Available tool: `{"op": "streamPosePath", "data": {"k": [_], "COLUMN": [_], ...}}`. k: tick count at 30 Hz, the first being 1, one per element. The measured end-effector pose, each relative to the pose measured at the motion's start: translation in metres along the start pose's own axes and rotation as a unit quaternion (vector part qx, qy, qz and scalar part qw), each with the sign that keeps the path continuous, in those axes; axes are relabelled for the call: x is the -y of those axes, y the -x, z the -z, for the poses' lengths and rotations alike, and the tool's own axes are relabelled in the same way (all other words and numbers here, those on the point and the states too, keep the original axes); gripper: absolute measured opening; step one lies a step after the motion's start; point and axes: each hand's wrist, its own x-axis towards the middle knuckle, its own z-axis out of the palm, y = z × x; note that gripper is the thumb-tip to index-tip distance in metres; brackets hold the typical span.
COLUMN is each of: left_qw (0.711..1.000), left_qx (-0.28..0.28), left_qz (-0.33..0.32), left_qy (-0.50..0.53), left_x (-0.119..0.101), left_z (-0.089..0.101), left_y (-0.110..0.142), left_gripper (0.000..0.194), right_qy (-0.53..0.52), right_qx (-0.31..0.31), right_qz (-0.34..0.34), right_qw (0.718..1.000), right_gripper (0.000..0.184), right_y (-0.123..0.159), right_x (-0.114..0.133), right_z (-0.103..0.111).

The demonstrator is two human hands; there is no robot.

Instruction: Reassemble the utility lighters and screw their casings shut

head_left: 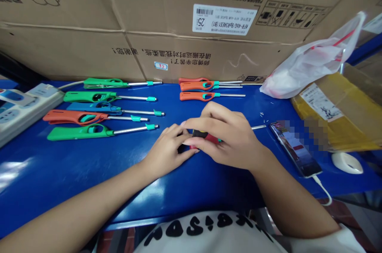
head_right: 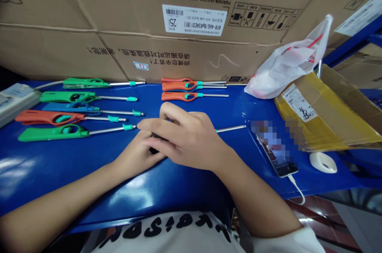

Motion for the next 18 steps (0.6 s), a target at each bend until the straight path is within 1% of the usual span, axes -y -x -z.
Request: {"op": "streamPosePath", "data": {"k": [1,3,6,7,9,10,14,16,18], "left_qw": [1.0,1.0,1.0,1.0,1.0,1.0,1.0,1.0,1.0], "left_qx": [-0.005,-0.009,-0.003,0.0,0.005,0.008,0.014,0.01,0.007], "left_qz": [-0.002,-0.006,-0.016,-0.017,-0.012,-0.006,0.009,0.008,0.001], "left_qy": [-0.002,-0.006,-0.006,-0.006,-0.002,0.001,0.008,0.003,-0.001], "left_x": [0.0,0.0,0.001,0.001,0.001,0.001,0.0,0.0,0.0], "left_z": [0.0,0.0,0.001,0.001,0.001,0.0,0.0,-0.001,0.0], "left_y": [0.0,0.0,0.001,0.001,0.001,0.001,0.001,0.001,0.0], "left_gripper": [0.016,0.015,0.019,0.021,0.024,0.024,0.024,0.023,0.021], "right_qy": [0.023,0.027,-0.063,-0.094,-0.118,-0.106,0.017,0.037,-0.01], "right_qx": [-0.006,0.017,0.096,0.111,0.104,0.088,0.019,0.02,0.055], "right_qz": [0.006,0.003,-0.009,-0.012,-0.013,-0.014,0.011,0.017,0.004], "right_qw": [1.0,0.999,0.993,0.989,0.987,0.99,1.0,0.999,0.998], "right_gripper": [0.024,0.028,0.04,0.044,0.045,0.042,0.032,0.032,0.034], "right_y": [-0.001,-0.001,0.001,0.002,0.003,0.003,0.001,0.0,0.0], "right_x": [0.0,-0.001,0.0,0.0,0.0,0.0,-0.002,-0.002,-0.001], "right_z": [0.0,0.003,0.009,0.009,0.008,0.006,-0.001,0.0,0.004]}}
